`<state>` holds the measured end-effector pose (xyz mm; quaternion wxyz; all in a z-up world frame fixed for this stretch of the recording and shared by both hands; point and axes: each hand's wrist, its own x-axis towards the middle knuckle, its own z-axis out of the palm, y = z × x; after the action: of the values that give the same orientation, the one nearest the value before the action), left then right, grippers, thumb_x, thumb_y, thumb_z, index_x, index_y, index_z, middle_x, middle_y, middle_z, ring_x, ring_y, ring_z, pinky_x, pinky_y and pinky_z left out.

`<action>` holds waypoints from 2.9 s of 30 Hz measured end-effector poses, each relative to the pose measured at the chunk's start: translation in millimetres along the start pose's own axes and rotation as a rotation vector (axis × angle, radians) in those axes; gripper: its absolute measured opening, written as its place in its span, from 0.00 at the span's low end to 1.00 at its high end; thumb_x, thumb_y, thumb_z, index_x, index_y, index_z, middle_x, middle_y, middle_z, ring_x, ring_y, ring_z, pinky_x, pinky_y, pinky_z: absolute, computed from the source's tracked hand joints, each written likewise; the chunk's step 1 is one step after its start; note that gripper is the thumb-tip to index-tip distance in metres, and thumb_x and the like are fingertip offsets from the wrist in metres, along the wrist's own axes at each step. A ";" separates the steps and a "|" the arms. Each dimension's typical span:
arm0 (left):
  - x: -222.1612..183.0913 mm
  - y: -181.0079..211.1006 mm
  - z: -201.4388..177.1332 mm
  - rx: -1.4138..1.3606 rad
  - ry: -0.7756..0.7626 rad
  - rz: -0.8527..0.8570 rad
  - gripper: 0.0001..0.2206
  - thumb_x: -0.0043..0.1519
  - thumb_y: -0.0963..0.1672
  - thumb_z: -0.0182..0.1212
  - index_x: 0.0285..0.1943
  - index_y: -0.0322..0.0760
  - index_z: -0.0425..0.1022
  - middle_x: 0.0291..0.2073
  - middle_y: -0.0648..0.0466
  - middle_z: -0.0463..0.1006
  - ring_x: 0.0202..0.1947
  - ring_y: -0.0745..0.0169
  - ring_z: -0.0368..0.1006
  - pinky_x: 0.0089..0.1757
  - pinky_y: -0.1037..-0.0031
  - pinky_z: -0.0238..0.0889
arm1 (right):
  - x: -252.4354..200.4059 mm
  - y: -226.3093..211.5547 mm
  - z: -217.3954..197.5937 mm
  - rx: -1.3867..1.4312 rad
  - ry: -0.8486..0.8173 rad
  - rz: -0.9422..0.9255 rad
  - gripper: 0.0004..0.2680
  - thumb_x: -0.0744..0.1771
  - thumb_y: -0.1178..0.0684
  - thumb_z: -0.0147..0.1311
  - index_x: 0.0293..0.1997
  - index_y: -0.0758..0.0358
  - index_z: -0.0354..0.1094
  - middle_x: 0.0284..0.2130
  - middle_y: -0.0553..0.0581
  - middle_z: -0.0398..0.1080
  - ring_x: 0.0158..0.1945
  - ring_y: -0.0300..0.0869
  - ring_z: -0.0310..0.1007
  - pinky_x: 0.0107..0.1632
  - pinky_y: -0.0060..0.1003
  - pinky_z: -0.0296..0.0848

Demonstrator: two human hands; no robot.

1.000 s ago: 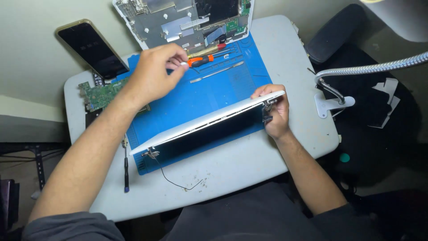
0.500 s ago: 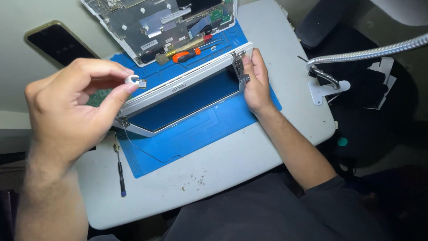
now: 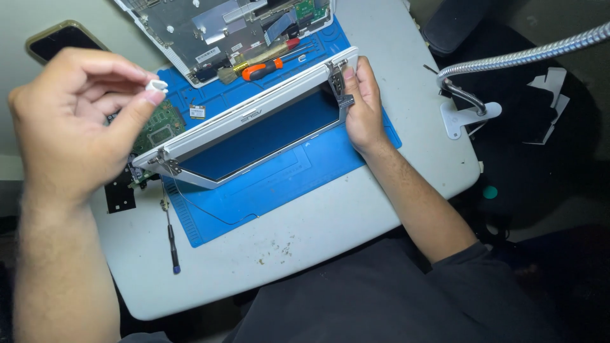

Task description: Attaching and aligning a laptop screen to its body, including cleaning the components with a brush.

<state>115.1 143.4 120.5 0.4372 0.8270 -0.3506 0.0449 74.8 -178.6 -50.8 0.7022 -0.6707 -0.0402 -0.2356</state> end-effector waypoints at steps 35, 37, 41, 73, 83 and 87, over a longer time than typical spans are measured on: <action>33.4 58.6 196.0 0.171 0.452 0.407 0.05 0.62 0.33 0.67 0.43 0.27 0.77 0.37 0.43 0.85 0.34 0.44 0.82 0.37 0.61 0.77 | -13.4 -2.9 -11.9 -0.006 0.023 -0.020 0.08 0.74 0.48 0.40 0.46 0.57 0.64 0.30 0.46 0.61 0.37 0.33 0.61 0.46 0.31 0.66; 30.2 59.4 194.9 0.171 0.453 0.402 0.05 0.62 0.33 0.68 0.43 0.26 0.77 0.38 0.43 0.85 0.34 0.43 0.82 0.37 0.62 0.77 | -13.6 -5.9 -13.1 -0.005 0.025 -0.016 0.08 0.74 0.48 0.41 0.46 0.56 0.64 0.30 0.46 0.61 0.37 0.33 0.61 0.45 0.30 0.66; 20.5 51.9 201.8 0.216 0.491 0.422 0.07 0.60 0.32 0.68 0.42 0.26 0.77 0.36 0.42 0.85 0.33 0.45 0.82 0.35 0.63 0.77 | -11.5 -8.1 -12.6 0.032 0.002 -0.043 0.07 0.74 0.50 0.40 0.47 0.58 0.64 0.30 0.46 0.60 0.36 0.32 0.59 0.44 0.29 0.65; 28.6 49.2 210.4 0.110 0.612 0.393 0.07 0.59 0.35 0.71 0.42 0.32 0.78 0.36 0.48 0.86 0.34 0.51 0.82 0.38 0.65 0.78 | -16.6 18.5 13.4 0.063 0.168 -0.177 0.14 0.65 0.55 0.66 0.46 0.59 0.58 0.34 0.50 0.63 0.41 0.32 0.62 0.51 0.31 0.67; 35.9 53.3 211.5 0.253 0.569 0.446 0.03 0.62 0.35 0.67 0.41 0.30 0.79 0.35 0.47 0.85 0.33 0.52 0.81 0.36 0.68 0.78 | -16.3 9.9 19.4 -0.014 0.247 -0.103 0.14 0.60 0.56 0.62 0.42 0.55 0.58 0.30 0.49 0.62 0.37 0.32 0.61 0.43 0.31 0.67; 34.9 49.8 211.8 0.316 0.570 0.474 0.04 0.60 0.35 0.69 0.40 0.31 0.81 0.33 0.49 0.85 0.30 0.54 0.80 0.34 0.69 0.77 | -18.7 21.3 15.9 -0.020 0.253 -0.098 0.14 0.60 0.53 0.63 0.42 0.54 0.58 0.29 0.49 0.61 0.37 0.33 0.60 0.42 0.32 0.67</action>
<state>61.2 -53.9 38.2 0.3618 0.7346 -0.3851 0.4256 70.6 -158.4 -75.9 0.6824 -0.6400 0.0182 -0.3527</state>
